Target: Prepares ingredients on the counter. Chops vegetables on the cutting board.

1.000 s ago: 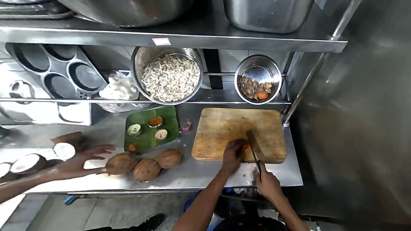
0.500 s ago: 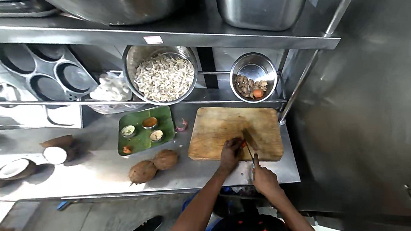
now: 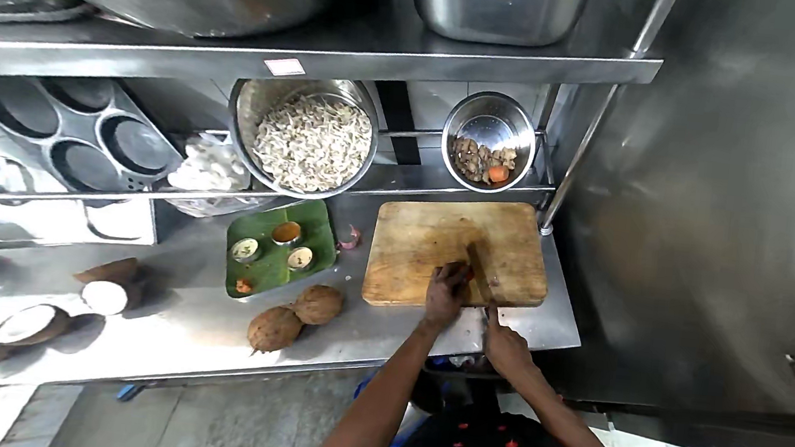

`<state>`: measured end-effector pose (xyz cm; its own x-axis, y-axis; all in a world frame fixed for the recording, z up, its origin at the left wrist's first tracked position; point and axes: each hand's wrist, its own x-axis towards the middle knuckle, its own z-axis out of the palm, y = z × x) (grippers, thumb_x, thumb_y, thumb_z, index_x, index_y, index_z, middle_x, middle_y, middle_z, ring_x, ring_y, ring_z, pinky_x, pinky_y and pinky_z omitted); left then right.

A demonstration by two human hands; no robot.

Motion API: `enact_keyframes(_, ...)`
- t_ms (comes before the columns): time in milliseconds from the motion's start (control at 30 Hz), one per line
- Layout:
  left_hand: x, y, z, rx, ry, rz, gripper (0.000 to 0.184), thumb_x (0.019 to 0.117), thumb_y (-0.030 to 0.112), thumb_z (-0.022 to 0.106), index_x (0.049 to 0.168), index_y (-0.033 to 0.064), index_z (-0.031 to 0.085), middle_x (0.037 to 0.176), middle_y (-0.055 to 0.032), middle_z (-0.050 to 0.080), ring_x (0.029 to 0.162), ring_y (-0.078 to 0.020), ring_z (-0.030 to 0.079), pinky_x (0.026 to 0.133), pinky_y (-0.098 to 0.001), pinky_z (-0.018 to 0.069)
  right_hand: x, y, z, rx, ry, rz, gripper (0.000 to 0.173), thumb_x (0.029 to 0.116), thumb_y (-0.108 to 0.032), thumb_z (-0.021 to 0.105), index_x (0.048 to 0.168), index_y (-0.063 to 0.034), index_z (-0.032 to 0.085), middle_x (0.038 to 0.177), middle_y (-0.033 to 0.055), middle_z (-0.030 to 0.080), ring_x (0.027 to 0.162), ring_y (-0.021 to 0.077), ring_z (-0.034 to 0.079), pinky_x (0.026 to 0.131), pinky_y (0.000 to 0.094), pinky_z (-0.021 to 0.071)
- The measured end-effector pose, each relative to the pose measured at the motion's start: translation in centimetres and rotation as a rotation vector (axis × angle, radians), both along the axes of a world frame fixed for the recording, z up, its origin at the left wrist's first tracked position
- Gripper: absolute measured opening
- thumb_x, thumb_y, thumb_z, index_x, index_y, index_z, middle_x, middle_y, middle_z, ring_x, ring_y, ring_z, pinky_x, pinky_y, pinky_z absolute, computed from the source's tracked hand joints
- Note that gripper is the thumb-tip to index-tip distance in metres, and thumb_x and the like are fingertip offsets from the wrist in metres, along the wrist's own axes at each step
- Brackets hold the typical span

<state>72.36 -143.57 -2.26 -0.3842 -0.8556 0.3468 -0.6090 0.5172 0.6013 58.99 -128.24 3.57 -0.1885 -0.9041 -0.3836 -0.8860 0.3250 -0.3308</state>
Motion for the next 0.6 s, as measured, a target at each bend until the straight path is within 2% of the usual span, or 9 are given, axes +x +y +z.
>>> enact_keyframes(167, -0.1, -0.3, -0.7, -0.022, -0.005, 0.009, 0.038, 0.0972, 0.016, 0.065, 0.133, 0.0271, 0.071, 0.136, 0.0008, 0.065, 0.121, -0.0234, 0.06, 0.103, -0.0425, 0.0509, -0.1, -0.9, 4.7, 0.044, -0.066, -0.017, 0.078, 0.1042, -0.026, 0.053, 0.166, -0.0216, 0.006, 0.092, 0.0169, 0.071, 0.085, 0.0377, 0.072, 0.071, 0.0564, 0.0586)
enact_keyframes(267, -0.1, -0.4, -0.8, -0.03, 0.002, 0.013, 0.035, 0.0985, 0.018, 0.064, 0.132, 0.0256, 0.071, 0.135, -0.0013, 0.066, 0.122, -0.0248, 0.06, 0.103, -0.0434, 0.0508, 0.0, -0.7, 6.1, 0.072, -0.067, -0.014, 0.078, 0.102, -0.025, 0.054, 0.165, -0.0204, 0.009, 0.092, 0.0161, 0.07, 0.085, 0.0371, 0.072, 0.07, 0.0558, 0.0585)
enact_keyframes(333, -0.1, -0.3, -0.8, -0.031, -0.011, 0.024, 0.035, 0.0989, 0.019, 0.063, 0.132, 0.0269, 0.071, 0.135, -0.0005, 0.066, 0.122, -0.0237, 0.06, 0.104, -0.0426, 0.0504, 0.1, -0.2, 6.5, 0.1, -0.075, -0.017, 0.074, 0.1045, -0.027, 0.051, 0.165, -0.0209, 0.009, 0.093, 0.0158, 0.07, 0.087, 0.0372, 0.072, 0.073, 0.0559, 0.0586)
enact_keyframes(467, -0.1, -0.2, -0.8, -0.025, -0.029, 0.024, 0.038, 0.0997, 0.02, 0.063, 0.135, 0.0296, 0.069, 0.136, 0.0013, 0.065, 0.125, -0.0224, 0.059, 0.105, -0.0418, 0.0496, 0.5, 0.1, 5.5, 0.122, -0.106, -0.023, 0.074, 0.1051, -0.027, 0.049, 0.165, -0.022, 0.005, 0.096, 0.0168, 0.071, 0.09, 0.038, 0.072, 0.076, 0.0571, 0.0585)
enact_keyframes(600, 0.0, 0.3, 0.3, 0.003, 0.005, 0.007, 0.036, 0.0986, 0.019, 0.063, 0.133, 0.0253, 0.071, 0.136, 0.0005, 0.066, 0.126, -0.0232, 0.059, 0.107, -0.0442, 0.0492, 1.1, -0.4, 0.6, -0.009, -0.073, -0.048, 0.076, 0.1031, -0.022, 0.052, 0.165, -0.0228, 0.008, 0.092, 0.0161, 0.071, 0.085, 0.0379, 0.073, 0.073, 0.0573, 0.059)
